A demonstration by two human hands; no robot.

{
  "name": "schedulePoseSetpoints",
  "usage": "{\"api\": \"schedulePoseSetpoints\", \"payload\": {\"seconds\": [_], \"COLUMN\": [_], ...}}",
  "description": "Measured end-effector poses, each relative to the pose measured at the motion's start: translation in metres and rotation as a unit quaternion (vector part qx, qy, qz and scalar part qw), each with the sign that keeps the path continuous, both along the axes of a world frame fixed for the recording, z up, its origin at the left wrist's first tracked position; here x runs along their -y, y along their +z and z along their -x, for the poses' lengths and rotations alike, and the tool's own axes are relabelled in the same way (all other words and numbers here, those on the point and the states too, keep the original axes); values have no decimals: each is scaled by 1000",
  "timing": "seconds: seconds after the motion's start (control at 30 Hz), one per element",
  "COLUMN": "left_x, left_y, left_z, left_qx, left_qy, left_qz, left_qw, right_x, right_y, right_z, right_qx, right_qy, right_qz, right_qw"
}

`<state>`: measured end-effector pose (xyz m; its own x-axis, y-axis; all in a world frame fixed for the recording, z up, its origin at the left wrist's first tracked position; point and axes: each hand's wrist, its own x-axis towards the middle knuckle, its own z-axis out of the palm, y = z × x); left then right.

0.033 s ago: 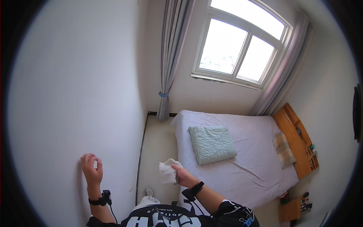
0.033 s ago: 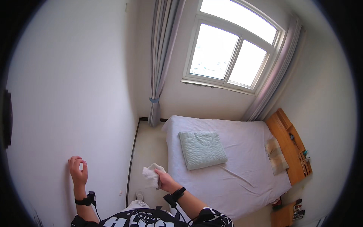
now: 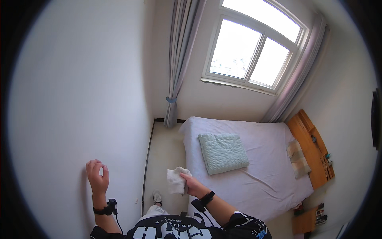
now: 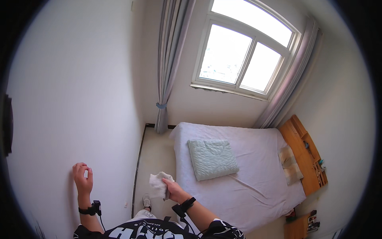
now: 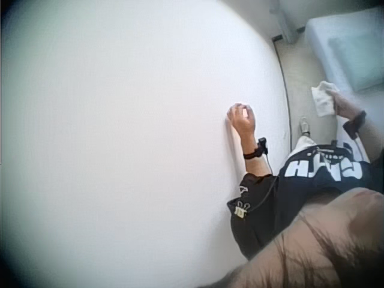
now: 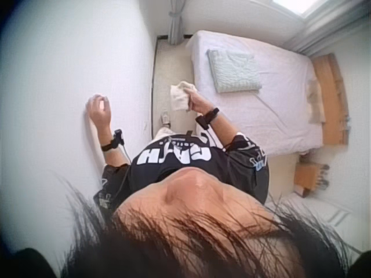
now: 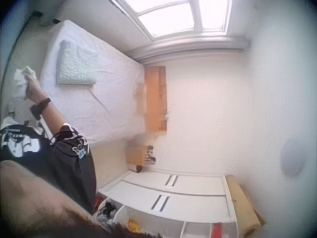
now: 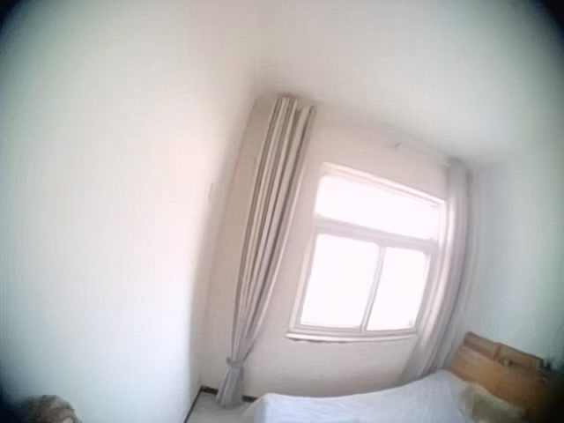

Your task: The person handles several small containers and items on a bedside table, then wipes the window sill, a bedroom door, and the surfaces of a white wardrobe with a cloth.

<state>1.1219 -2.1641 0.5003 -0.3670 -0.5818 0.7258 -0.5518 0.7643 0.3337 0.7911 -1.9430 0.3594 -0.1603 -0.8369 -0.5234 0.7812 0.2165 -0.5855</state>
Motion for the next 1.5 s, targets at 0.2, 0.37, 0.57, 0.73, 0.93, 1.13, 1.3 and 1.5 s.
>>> {"api": "schedulePoseSetpoints", "payload": {"seconds": [0.2,0.37,0.57,0.73,0.93,1.13,1.3,1.5], "left_x": [151,258,323,402,482,551,572,612], "left_y": [-4,21,31,30,57,71,47,6], "left_z": [164,327,491,591,702,810,925,1034], "left_qx": [-33,-106,-59,-23,-3,-54,-3,4], "left_qy": [-128,-251,-436,-470,-467,-479,-578,-648], "left_qz": [-10,-56,-74,-54,-36,-94,-81,-48], "left_qw": [991,961,895,881,883,871,812,760], "right_x": [25,-18,-37,-8,176,402,567,541], "right_y": [-43,-104,-198,-261,-250,-198,-105,-153], "right_z": [155,239,228,277,456,654,688,711], "right_qx": [-108,-49,81,91,5,-99,-457,-498], "right_qy": [-137,-367,-432,-399,-429,-261,-86,19], "right_qz": [-68,-157,-244,-212,-222,-176,-172,-269], "right_qw": [982,916,864,887,876,944,868,824]}}
